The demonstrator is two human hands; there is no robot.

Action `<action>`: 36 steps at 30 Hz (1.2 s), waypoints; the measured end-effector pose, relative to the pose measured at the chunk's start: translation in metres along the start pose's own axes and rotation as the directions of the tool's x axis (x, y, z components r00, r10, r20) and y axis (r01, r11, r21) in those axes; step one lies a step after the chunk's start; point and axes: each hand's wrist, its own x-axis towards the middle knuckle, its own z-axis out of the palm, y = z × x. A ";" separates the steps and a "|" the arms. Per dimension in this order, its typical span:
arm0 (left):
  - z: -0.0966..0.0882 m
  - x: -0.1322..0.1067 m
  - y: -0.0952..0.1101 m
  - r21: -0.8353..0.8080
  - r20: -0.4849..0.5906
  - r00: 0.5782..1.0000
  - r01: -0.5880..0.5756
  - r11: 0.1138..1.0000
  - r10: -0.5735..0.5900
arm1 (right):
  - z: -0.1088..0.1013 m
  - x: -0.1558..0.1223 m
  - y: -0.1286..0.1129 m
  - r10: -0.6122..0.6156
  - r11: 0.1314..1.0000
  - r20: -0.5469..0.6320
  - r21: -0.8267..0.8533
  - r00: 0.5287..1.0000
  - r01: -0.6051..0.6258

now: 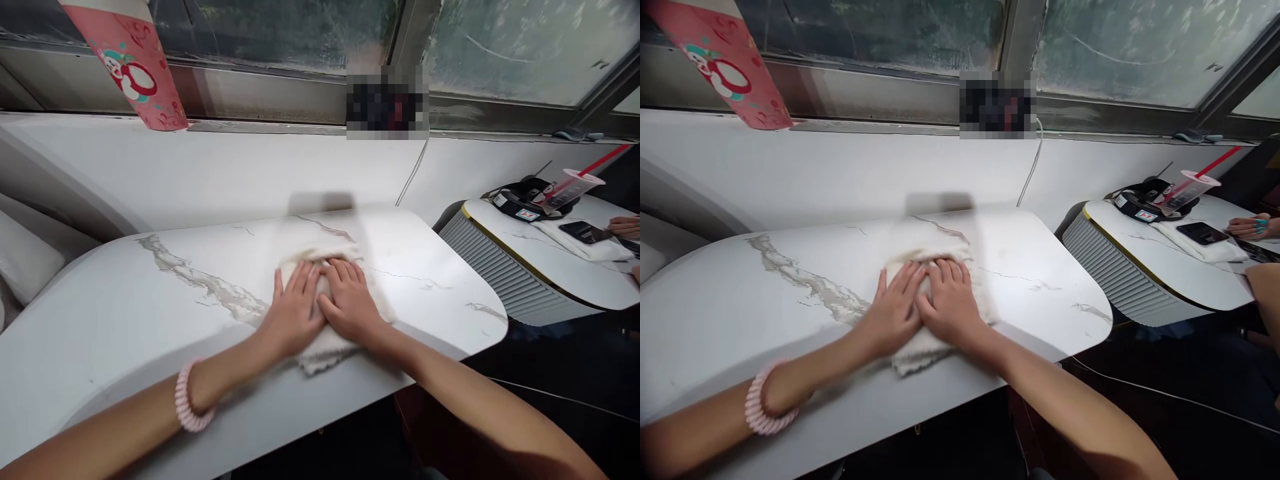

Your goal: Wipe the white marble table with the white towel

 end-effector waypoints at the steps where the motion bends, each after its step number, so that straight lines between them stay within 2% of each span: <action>1: -0.006 0.010 -0.011 -0.002 0.005 0.999 0.050 0.999 -0.050 | 0.006 0.018 -0.002 0.004 1.000 -0.011 0.012 1.000 -0.003; 5: -0.023 0.055 -0.048 -0.024 0.007 0.989 0.147 0.989 -0.147 | 0.028 0.082 -0.004 0.046 0.998 -0.069 0.048 0.997 -0.043; 9: -0.026 0.094 -0.075 -0.061 -0.048 0.986 0.157 0.986 -0.160 | 0.039 0.125 0.002 0.121 0.991 -0.122 0.072 0.985 -0.113; 13: -0.024 0.117 -0.091 -0.105 -0.119 0.986 0.108 0.989 -0.120 | 0.044 0.151 0.010 0.140 0.989 -0.137 0.076 0.981 -0.130; 19: -0.027 0.134 -0.105 -0.136 -0.177 0.980 0.072 0.988 -0.096 | 0.049 0.174 0.014 0.148 0.989 -0.145 0.030 0.978 -0.145; 24: -0.028 0.139 -0.109 -0.119 -0.188 0.977 0.083 0.989 -0.104 | 0.051 0.183 0.013 0.167 0.985 -0.162 -0.021 0.972 -0.173; 29: -0.027 0.132 -0.105 -0.088 -0.177 0.976 0.114 0.990 -0.128 | 0.049 0.176 0.011 0.134 0.989 -0.138 -0.044 0.981 -0.141; 33: -0.025 0.111 -0.100 -0.054 -0.193 0.970 0.140 0.989 -0.148 | 0.048 0.159 0.001 0.068 0.997 -0.102 -0.014 0.992 -0.070; 36: -0.024 0.084 -0.091 -0.019 -0.184 0.971 0.151 0.988 -0.152 | 0.049 0.133 -0.012 0.044 0.999 -0.087 -0.005 0.995 -0.045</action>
